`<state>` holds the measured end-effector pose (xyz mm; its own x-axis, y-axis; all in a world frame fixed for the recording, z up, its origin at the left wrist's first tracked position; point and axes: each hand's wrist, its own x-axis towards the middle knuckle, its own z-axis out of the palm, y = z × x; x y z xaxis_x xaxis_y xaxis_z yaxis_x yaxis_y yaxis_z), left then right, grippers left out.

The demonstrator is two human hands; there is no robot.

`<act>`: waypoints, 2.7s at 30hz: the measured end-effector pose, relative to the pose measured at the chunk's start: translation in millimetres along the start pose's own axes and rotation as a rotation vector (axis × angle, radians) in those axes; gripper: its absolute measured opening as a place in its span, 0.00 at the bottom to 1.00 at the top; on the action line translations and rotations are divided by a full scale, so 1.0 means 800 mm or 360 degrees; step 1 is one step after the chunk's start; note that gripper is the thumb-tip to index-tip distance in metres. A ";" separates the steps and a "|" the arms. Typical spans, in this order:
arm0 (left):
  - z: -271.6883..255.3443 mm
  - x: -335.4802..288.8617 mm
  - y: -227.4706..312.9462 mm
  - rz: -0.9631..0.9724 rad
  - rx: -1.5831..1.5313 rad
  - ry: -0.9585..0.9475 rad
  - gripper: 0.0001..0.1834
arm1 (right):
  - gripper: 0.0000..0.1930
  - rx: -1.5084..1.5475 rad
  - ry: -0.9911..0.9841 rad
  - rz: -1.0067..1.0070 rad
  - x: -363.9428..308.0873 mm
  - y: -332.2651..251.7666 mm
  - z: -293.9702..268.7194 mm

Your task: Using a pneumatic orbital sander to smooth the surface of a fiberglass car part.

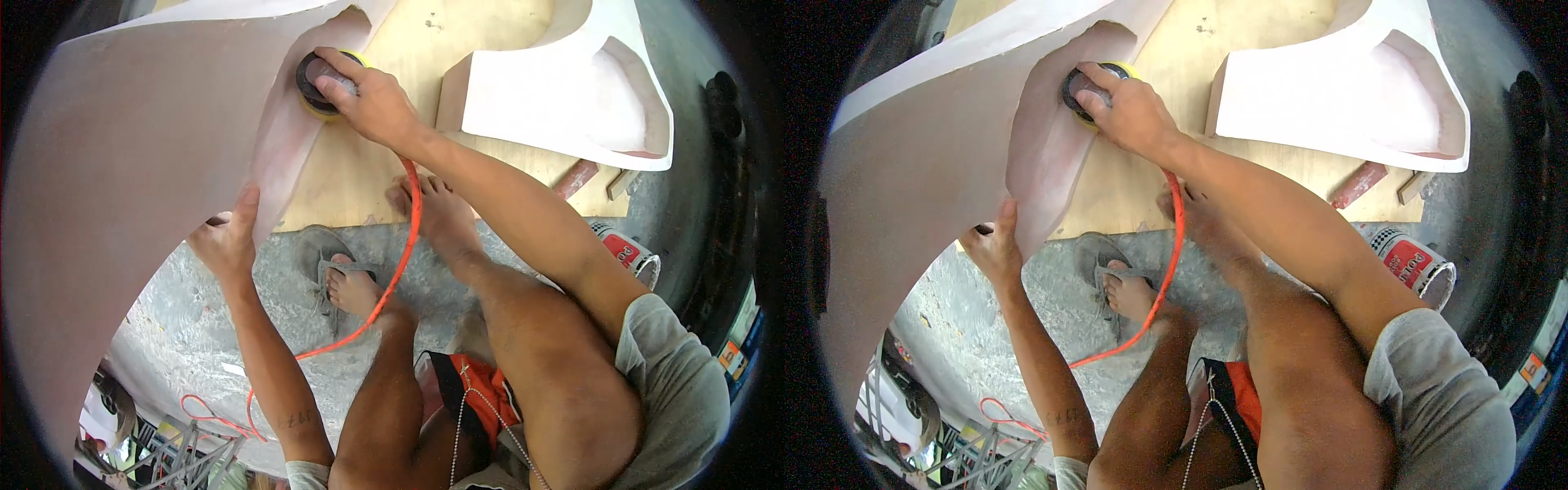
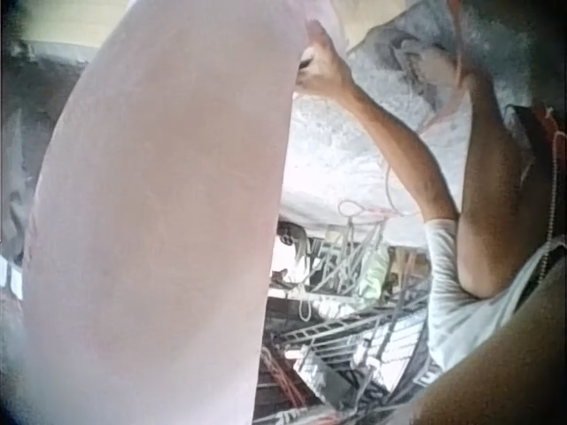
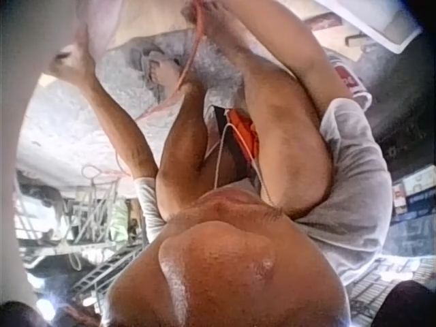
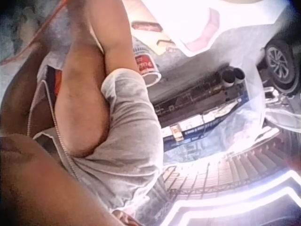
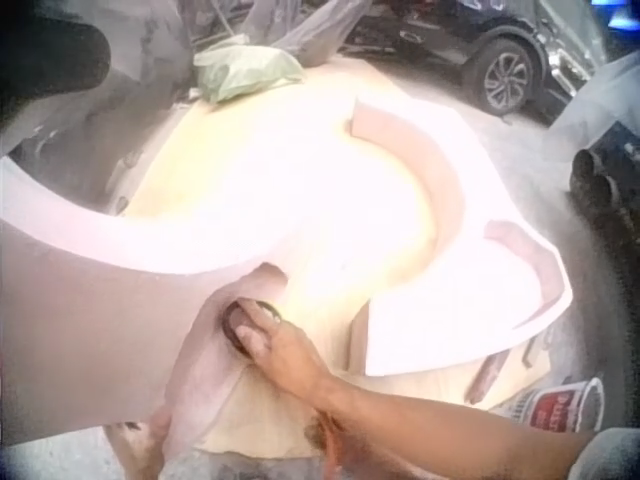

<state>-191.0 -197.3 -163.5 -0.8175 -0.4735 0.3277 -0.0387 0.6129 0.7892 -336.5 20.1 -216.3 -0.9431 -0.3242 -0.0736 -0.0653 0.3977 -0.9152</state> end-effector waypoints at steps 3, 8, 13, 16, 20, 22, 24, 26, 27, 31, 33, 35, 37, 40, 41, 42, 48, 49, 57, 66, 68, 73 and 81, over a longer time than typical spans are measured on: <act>-0.004 0.000 -0.001 -0.0069 0.0159 -0.0122 0.38 | 0.25 0.0016 0.0009 0.0048 0.005 -0.002 -0.008; -0.006 -0.004 -0.008 -0.0162 0.0005 -0.0169 0.37 | 0.26 0.0062 -0.0036 0.0119 0.011 -0.002 -0.015; -0.008 -0.003 -0.014 -0.0104 0.0070 -0.0159 0.38 | 0.26 -0.0055 0.0060 0.0045 0.017 0.001 -0.017; -0.008 -0.003 -0.012 -0.0124 0.0084 -0.0162 0.39 | 0.26 -0.0045 0.0030 0.0054 0.016 0.000 -0.017; -0.006 -0.004 -0.008 -0.0165 0.0012 -0.0155 0.40 | 0.25 0.0000 0.0057 0.0038 0.014 -0.003 -0.020; -0.005 -0.002 -0.006 -0.0108 0.0082 -0.0142 0.40 | 0.25 0.0014 -0.0006 0.0106 0.015 -0.003 -0.021; -0.004 -0.001 -0.006 -0.0085 0.0079 -0.0151 0.40 | 0.26 0.0033 0.0028 0.0105 0.015 -0.001 -0.021; -0.004 -0.002 -0.005 -0.0138 -0.0064 -0.0176 0.39 | 0.26 0.0073 0.0031 0.0110 0.015 0.003 -0.018; -0.005 -0.003 -0.005 -0.0127 0.0024 -0.0153 0.39 | 0.26 0.0010 0.0084 0.0017 0.015 0.005 -0.016; -0.003 -0.002 -0.003 -0.0087 0.0073 -0.0162 0.37 | 0.26 -0.0071 -0.0086 -0.0004 -0.003 0.009 -0.002; 0.000 -0.001 -0.002 -0.0087 -0.0119 -0.0086 0.39 | 0.26 0.0044 -0.0111 -0.0046 -0.019 0.006 0.012; 0.002 0.000 0.001 -0.0091 -0.0143 -0.0060 0.39 | 0.25 0.0050 -0.0305 -0.0079 -0.032 -0.002 0.027; 0.003 0.001 0.002 -0.0074 -0.0187 -0.0026 0.39 | 0.25 0.0048 -0.0295 -0.0177 -0.047 -0.014 0.044; 0.001 0.002 0.002 -0.0045 -0.0109 -0.0057 0.37 | 0.25 0.0105 -0.0573 -0.0164 -0.061 -0.026 0.057; 0.001 0.002 0.001 -0.0047 -0.0158 -0.0081 0.37 | 0.25 0.0111 -0.0553 -0.0183 -0.064 -0.027 0.058; 0.000 0.002 0.000 -0.0042 -0.0207 -0.0101 0.36 | 0.25 0.0094 -0.0589 -0.0142 -0.065 -0.027 0.058; -0.003 0.000 0.003 -0.0070 -0.0083 -0.0159 0.33 | 0.26 0.0101 -0.0300 -0.0197 -0.045 -0.003 0.034; -0.002 0.001 0.005 -0.0075 -0.0083 -0.0169 0.33 | 0.26 0.0076 -0.0218 -0.0158 -0.039 0.003 0.028; 0.004 0.003 0.011 -0.0061 -0.0045 -0.0097 0.40 | 0.25 0.0017 0.0076 -0.0087 -0.022 0.021 0.012; 0.004 -0.001 0.007 -0.0073 -0.0217 -0.0066 0.32 | 0.25 0.0063 -0.0512 -0.0121 -0.066 -0.015 0.054; 0.002 -0.001 0.005 -0.0103 -0.0235 -0.0086 0.34 | 0.24 0.0116 -0.0604 -0.0101 -0.068 -0.019 0.053; -0.001 0.000 0.002 -0.0056 -0.0151 -0.0106 0.35 | 0.25 0.0086 -0.0342 -0.0153 -0.054 -0.004 0.034; 0.000 -0.001 0.006 -0.0063 0.0266 -0.0102 0.35 | 0.27 0.0181 0.0125 -0.0067 -0.023 0.018 0.005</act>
<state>-190.6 -194.2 -160.1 -0.8483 -0.4612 0.2601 -0.1621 0.6939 0.7016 -318.6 28.4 -230.1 -0.9632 -0.2687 -0.0070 -0.0722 0.2839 -0.9561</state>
